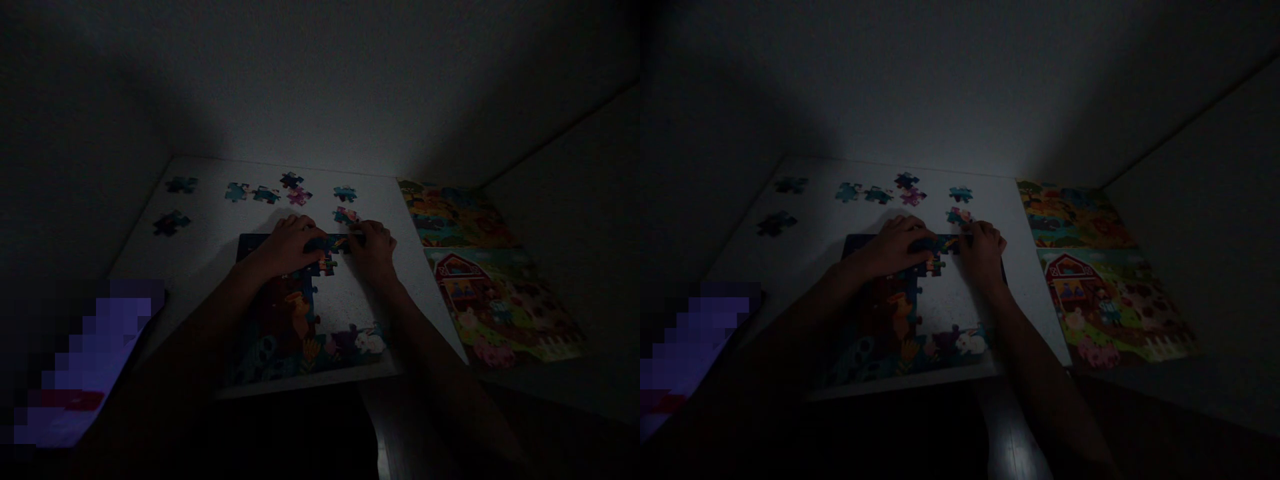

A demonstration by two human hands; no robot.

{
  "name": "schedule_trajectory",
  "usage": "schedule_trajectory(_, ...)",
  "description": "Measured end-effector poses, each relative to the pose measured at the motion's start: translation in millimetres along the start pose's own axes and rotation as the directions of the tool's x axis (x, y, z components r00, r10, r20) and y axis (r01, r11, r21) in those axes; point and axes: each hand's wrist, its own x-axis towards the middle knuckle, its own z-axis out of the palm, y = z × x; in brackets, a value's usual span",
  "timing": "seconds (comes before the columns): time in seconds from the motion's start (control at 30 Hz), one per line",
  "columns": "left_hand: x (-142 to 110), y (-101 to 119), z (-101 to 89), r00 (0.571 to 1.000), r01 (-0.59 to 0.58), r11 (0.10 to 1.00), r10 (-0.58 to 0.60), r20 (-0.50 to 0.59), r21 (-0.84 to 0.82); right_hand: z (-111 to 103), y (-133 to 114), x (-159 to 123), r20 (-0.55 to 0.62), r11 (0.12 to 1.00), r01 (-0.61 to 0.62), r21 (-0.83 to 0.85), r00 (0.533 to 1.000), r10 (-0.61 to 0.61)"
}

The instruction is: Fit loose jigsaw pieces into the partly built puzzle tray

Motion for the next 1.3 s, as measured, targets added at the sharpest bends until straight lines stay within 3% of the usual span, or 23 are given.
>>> schedule_trajectory(0.5,-1.7,18.5,-0.1,0.993,0.051,0.991,-0.064,0.096,0.127,9.3,-2.7,2.9,-0.004,1.000,-0.019,-0.015,1.000,0.019)
schedule_trajectory(0.77,-17.3,13.1,-6.6,0.992,0.111,0.987,-0.116,0.042,0.113,22.3,-15.5,0.7,0.042,0.995,0.004,-0.102,0.999,0.000)
schedule_trajectory(1.07,-44.9,-1.4,-19.6,0.993,0.120,0.987,-0.119,-0.012,0.107,34.7,-37.7,2.5,0.032,1.000,-0.003,-0.006,0.999,0.003)
schedule_trajectory(1.3,-35.9,-15.7,-18.7,0.988,0.115,0.988,-0.104,-0.110,0.100,44.5,-45.1,9.8,-0.081,0.989,0.003,0.146,0.997,0.009)
